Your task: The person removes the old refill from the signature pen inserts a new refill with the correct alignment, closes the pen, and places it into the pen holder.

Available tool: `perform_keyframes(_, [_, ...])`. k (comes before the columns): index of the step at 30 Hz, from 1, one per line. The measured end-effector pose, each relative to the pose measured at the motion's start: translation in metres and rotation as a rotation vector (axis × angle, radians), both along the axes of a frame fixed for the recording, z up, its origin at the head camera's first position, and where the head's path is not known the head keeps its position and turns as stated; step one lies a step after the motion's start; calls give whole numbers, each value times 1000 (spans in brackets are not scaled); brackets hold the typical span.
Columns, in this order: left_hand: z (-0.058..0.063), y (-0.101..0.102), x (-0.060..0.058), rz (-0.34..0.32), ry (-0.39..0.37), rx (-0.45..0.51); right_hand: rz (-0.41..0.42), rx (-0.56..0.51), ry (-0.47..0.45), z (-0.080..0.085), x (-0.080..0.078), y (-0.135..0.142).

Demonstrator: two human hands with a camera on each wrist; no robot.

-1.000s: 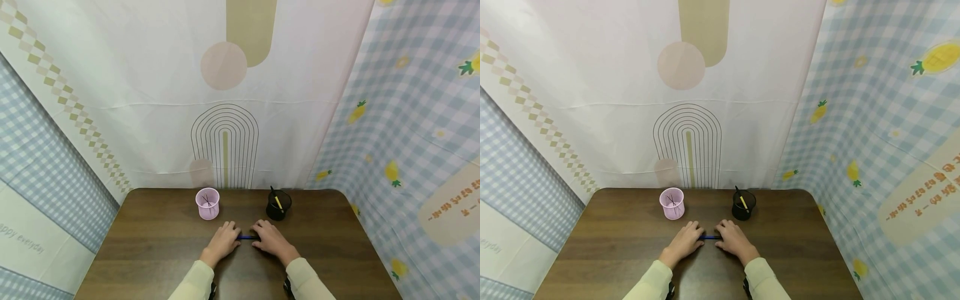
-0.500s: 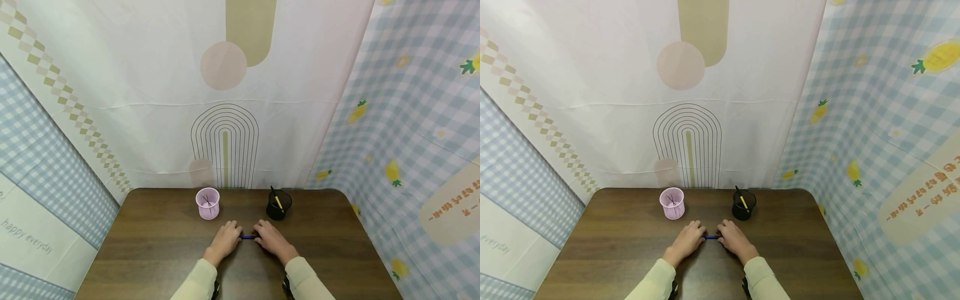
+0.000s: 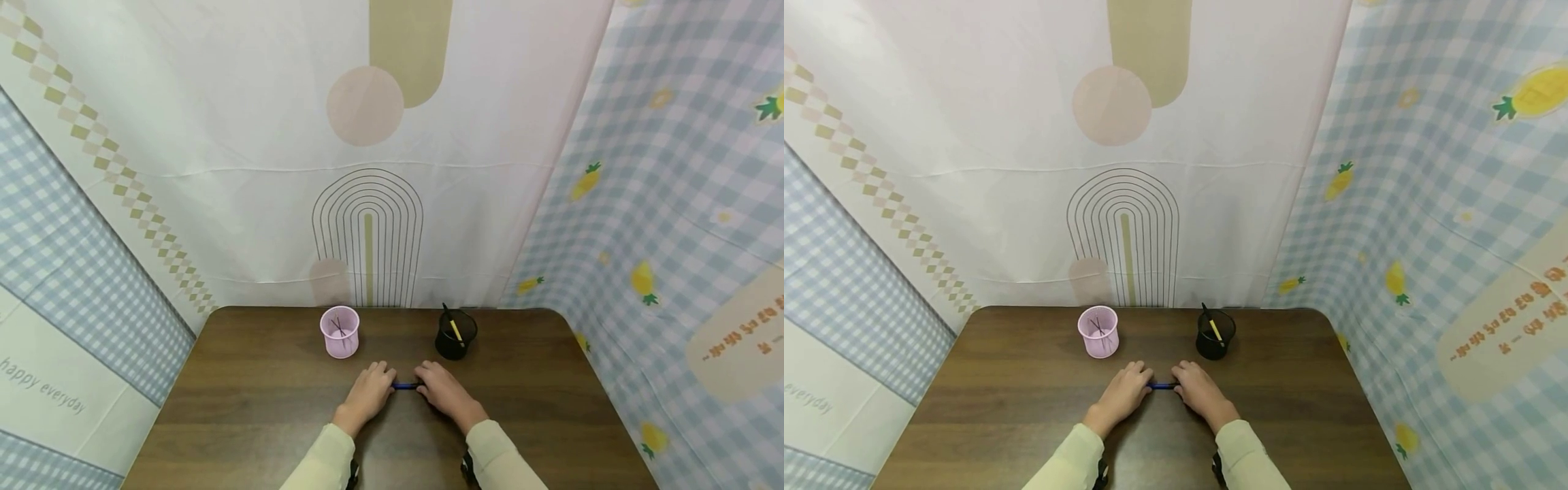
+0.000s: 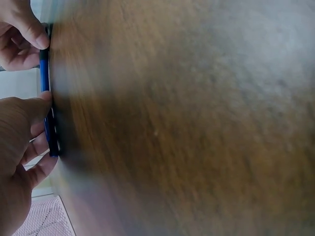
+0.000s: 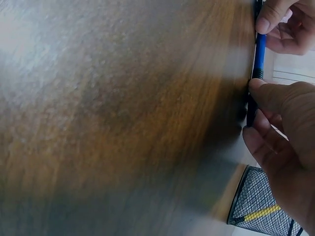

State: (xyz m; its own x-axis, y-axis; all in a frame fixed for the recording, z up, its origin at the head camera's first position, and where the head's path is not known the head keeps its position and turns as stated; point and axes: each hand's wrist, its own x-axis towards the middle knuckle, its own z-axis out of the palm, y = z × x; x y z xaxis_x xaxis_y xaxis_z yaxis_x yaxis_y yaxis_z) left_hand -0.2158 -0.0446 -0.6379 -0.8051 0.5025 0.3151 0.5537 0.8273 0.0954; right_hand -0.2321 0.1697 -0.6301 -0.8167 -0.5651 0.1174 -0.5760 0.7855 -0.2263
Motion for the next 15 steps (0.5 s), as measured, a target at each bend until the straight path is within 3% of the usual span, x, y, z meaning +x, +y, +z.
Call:
perform_keyframes(9, [1, -2, 0, 6, -18, 24, 13, -39, 48, 3, 0, 4])
perform_keyframes(15, [10, -1, 0, 9, 24, 9, -2, -48, 47, 12, 1, 4])
